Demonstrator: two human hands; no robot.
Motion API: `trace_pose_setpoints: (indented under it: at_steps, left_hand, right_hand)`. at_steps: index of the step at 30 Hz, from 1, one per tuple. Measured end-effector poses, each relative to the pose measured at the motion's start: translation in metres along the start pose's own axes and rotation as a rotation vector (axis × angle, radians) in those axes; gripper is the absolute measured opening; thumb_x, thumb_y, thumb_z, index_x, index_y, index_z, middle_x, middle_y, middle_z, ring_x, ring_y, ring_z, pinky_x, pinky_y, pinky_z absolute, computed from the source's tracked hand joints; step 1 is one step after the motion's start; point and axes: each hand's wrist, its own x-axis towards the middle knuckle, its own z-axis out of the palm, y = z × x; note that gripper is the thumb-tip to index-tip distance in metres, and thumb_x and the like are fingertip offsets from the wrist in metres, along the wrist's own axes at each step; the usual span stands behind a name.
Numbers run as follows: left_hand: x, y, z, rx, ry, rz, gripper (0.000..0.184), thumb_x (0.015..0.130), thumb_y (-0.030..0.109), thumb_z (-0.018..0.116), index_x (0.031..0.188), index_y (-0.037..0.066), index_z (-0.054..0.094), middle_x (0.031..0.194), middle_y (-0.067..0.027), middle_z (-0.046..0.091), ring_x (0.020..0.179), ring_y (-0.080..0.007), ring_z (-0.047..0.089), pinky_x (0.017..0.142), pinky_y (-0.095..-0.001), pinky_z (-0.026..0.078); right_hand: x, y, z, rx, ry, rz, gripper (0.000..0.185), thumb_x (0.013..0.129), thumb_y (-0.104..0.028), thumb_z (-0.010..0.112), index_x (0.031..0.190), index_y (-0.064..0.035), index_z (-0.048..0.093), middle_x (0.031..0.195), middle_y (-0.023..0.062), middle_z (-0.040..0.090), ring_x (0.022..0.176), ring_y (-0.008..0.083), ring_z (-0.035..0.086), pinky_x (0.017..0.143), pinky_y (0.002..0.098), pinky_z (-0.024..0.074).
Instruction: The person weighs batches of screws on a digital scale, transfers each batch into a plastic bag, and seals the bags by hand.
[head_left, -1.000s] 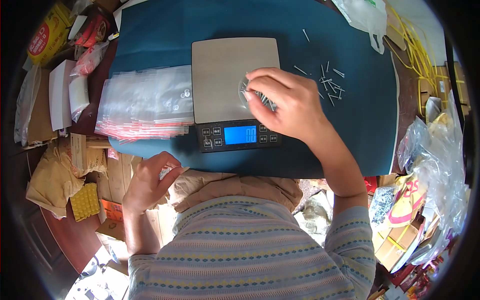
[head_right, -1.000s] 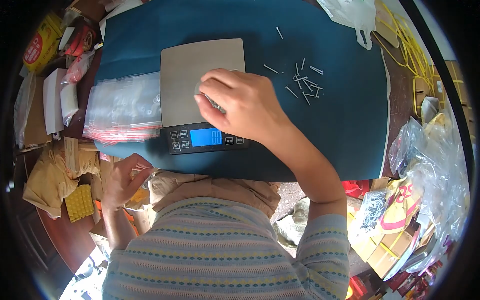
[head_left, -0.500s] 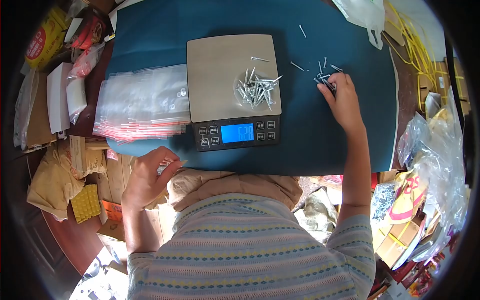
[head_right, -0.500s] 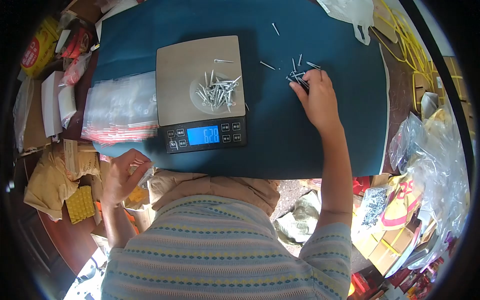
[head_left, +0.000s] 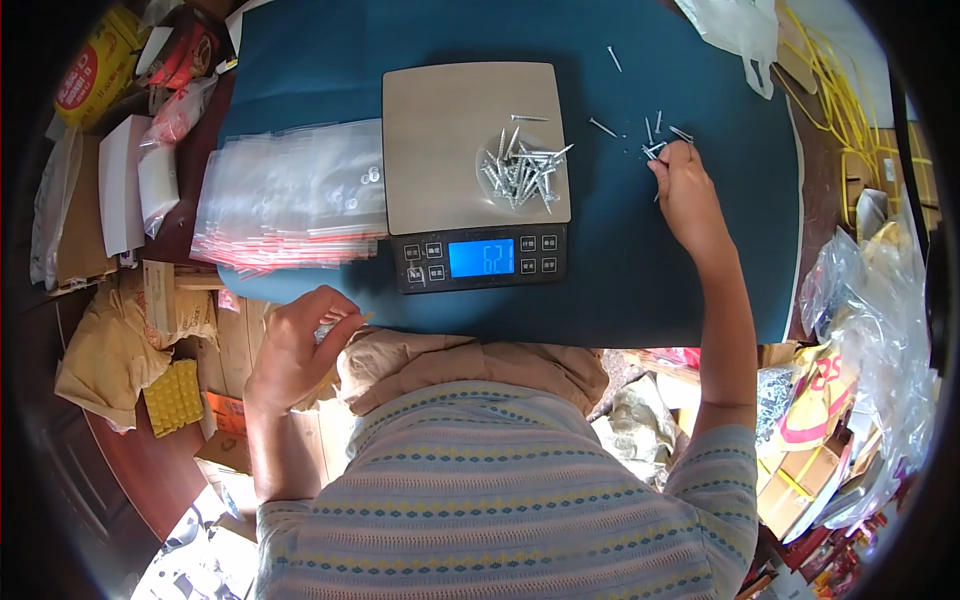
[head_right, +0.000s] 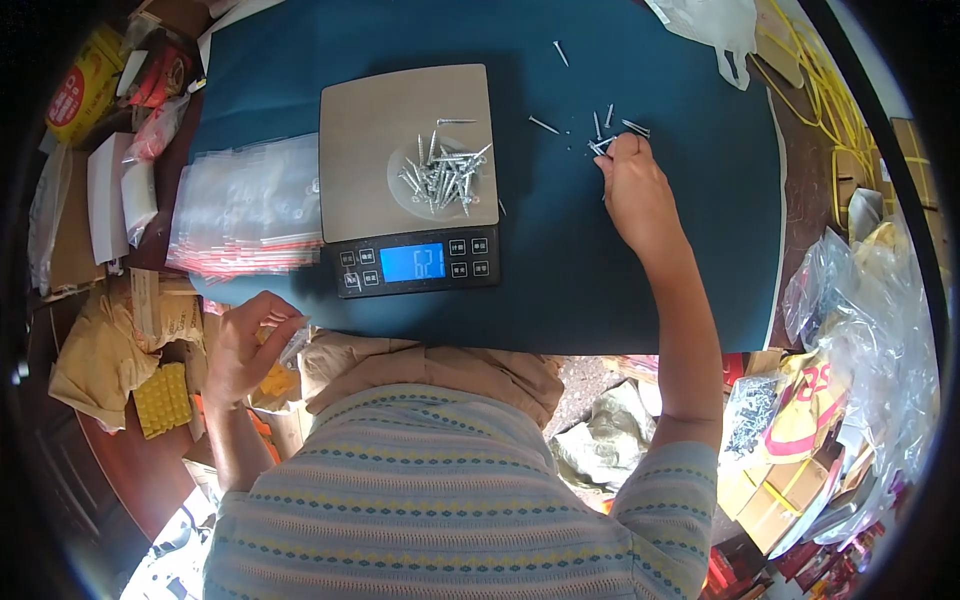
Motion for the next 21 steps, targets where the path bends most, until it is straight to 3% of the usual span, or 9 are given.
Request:
trace_pose_setpoints:
  at_steps: [4, 7, 12, 14, 19, 21]
  left_hand:
    - [0.000, -0.002, 0.000, 0.005, 0.018, 0.017, 0.010, 0.084, 0.003, 0.068, 0.085, -0.002, 0.060, 0.077, -0.0137, 0.066, 0.068, -0.0217, 0.068, 0.058, -0.0296, 0.050]
    - [0.000, -0.004, 0.001, 0.011, 0.012, 0.008, 0.010, 0.084, 0.005, 0.068, 0.086, -0.002, 0.061, 0.076, -0.0132, 0.065, 0.066, -0.0224, 0.065, 0.057, -0.0307, 0.049]
    - [0.009, 0.006, 0.007, 0.009, -0.028, 0.043, 0.009, 0.085, 0.005, 0.067, 0.086, -0.001, 0.061, 0.077, -0.0126, 0.064, 0.068, -0.0243, 0.063, 0.059, -0.0325, 0.048]
    - [0.011, 0.013, 0.007, 0.028, -0.043, 0.058, 0.009, 0.085, 0.005, 0.067, 0.086, -0.001, 0.061, 0.078, -0.0124, 0.064, 0.068, -0.0245, 0.063, 0.060, -0.0326, 0.048]
    - [0.006, 0.001, 0.006, -0.025, 0.007, 0.070, 0.009, 0.084, 0.004, 0.067, 0.087, -0.001, 0.061, 0.077, -0.0123, 0.064, 0.067, -0.0244, 0.063, 0.059, -0.0320, 0.047]
    - [0.004, -0.006, 0.007, -0.029, 0.027, 0.059, 0.009, 0.084, 0.004, 0.067, 0.088, -0.001, 0.061, 0.077, -0.0123, 0.064, 0.065, -0.0243, 0.062, 0.058, -0.0318, 0.047]
  right_hand:
    - [0.002, 0.008, -0.004, 0.074, 0.054, -0.050, 0.016, 0.093, -0.012, 0.057, 0.091, 0.0025, 0.050, 0.092, 0.0232, 0.059, 0.082, 0.0424, 0.059, 0.071, 0.0443, 0.0482]
    - [0.007, 0.000, -0.017, 0.172, 0.087, -0.074, 0.014, 0.092, -0.010, 0.058, 0.093, 0.0015, 0.051, 0.088, 0.0207, 0.059, 0.078, 0.0367, 0.060, 0.070, 0.0405, 0.0479]
    - [0.010, -0.077, -0.046, 0.444, -0.029, -0.165, 0.013, 0.091, -0.011, 0.061, 0.095, -0.0011, 0.053, 0.081, 0.0149, 0.059, 0.075, 0.0254, 0.060, 0.068, 0.0345, 0.0477]
    - [0.011, -0.097, -0.036, 0.668, -0.071, -0.204, 0.015, 0.090, -0.011, 0.063, 0.097, -0.0015, 0.055, 0.086, 0.0134, 0.060, 0.076, 0.0250, 0.061, 0.068, 0.0327, 0.0486]
    - [0.017, -0.084, -0.034, 0.497, -0.056, -0.202, 0.015, 0.085, -0.007, 0.066, 0.097, -0.0028, 0.058, 0.090, 0.0103, 0.060, 0.080, 0.0238, 0.062, 0.069, 0.0329, 0.0503]
    - [0.008, -0.071, -0.026, 0.466, -0.188, -0.157, 0.018, 0.081, -0.006, 0.069, 0.096, -0.0030, 0.059, 0.089, 0.0101, 0.060, 0.080, 0.0236, 0.062, 0.069, 0.0329, 0.0506]
